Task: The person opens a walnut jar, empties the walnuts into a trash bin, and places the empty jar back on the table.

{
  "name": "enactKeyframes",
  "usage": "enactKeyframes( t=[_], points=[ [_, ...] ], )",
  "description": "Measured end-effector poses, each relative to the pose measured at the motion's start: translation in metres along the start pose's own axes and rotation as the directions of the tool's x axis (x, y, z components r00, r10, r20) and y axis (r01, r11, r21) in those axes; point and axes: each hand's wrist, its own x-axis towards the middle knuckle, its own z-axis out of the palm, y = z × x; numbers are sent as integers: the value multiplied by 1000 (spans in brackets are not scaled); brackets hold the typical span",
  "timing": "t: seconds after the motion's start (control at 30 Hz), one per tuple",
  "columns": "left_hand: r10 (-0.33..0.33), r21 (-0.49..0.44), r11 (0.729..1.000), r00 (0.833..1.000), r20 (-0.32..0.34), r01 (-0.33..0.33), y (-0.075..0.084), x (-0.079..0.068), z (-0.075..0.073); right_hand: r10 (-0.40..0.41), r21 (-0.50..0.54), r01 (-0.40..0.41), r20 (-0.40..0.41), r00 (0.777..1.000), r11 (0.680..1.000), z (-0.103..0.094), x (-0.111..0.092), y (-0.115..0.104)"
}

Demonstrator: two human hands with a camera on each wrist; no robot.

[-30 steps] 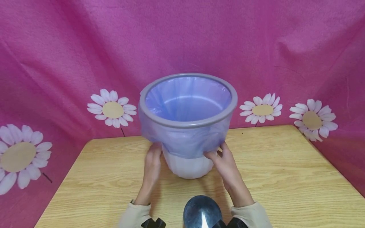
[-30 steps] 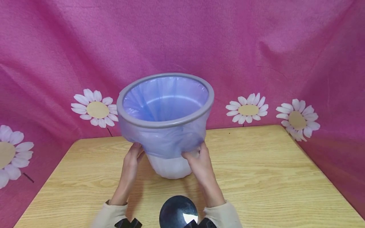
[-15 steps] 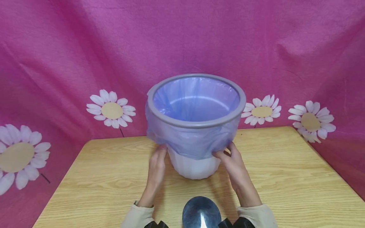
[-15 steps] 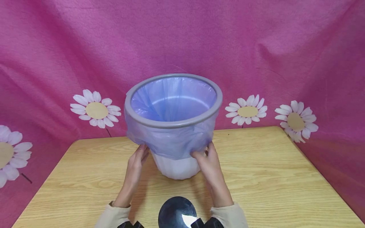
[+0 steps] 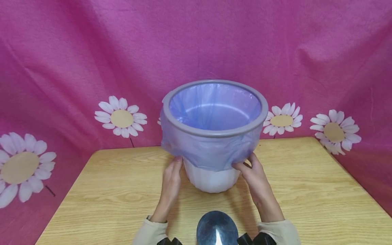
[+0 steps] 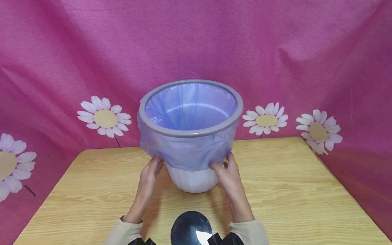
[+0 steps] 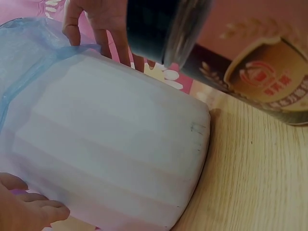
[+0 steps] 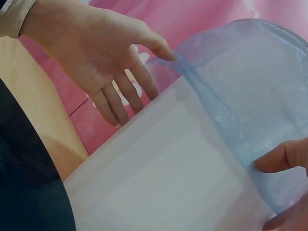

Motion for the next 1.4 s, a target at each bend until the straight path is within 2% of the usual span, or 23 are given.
enactKeyframes(
  t=[0.27, 0.4, 0.53, 0.7, 1.0, 1.13, 1.3, 1.4],
  points=[
    [5, -19, 1000, 1000, 19, -4, -1, 1, -1, 14, 2, -14, -23, 1000, 1000, 1, -1, 1],
    [-12, -104, 994, 999, 46, 17, -1, 2, -3, 6, 3, -6, -2, 1000, 1000, -1, -1, 2],
    [-13, -207, 978, 996, 90, 31, -1, 3, -7, 3, 14, -3, 17, 1000, 1000, -6, -1, 2],
    [-1, -254, 967, 992, 123, 32, -3, 2, -13, 6, 15, -6, 14, 1000, 1000, -12, -1, -1],
    [-30, -233, 970, 983, 181, 73, -5, -5, -28, 60, 34, -60, -11, 998, 998, -23, -11, 3],
    [-31, -223, 972, 979, 202, 77, -6, -6, -33, 51, 45, -51, 1, 999, 998, -28, -17, 5],
    [-24, -232, 969, 969, 245, 83, -10, -8, -37, 29, 4, -29, 8, 1000, 1000, -33, -25, 6],
    [-46, -173, 980, 958, 283, 98, -14, -16, -38, 26, -46, -25, 18, 1000, 999, -34, -30, 9]
  ],
)
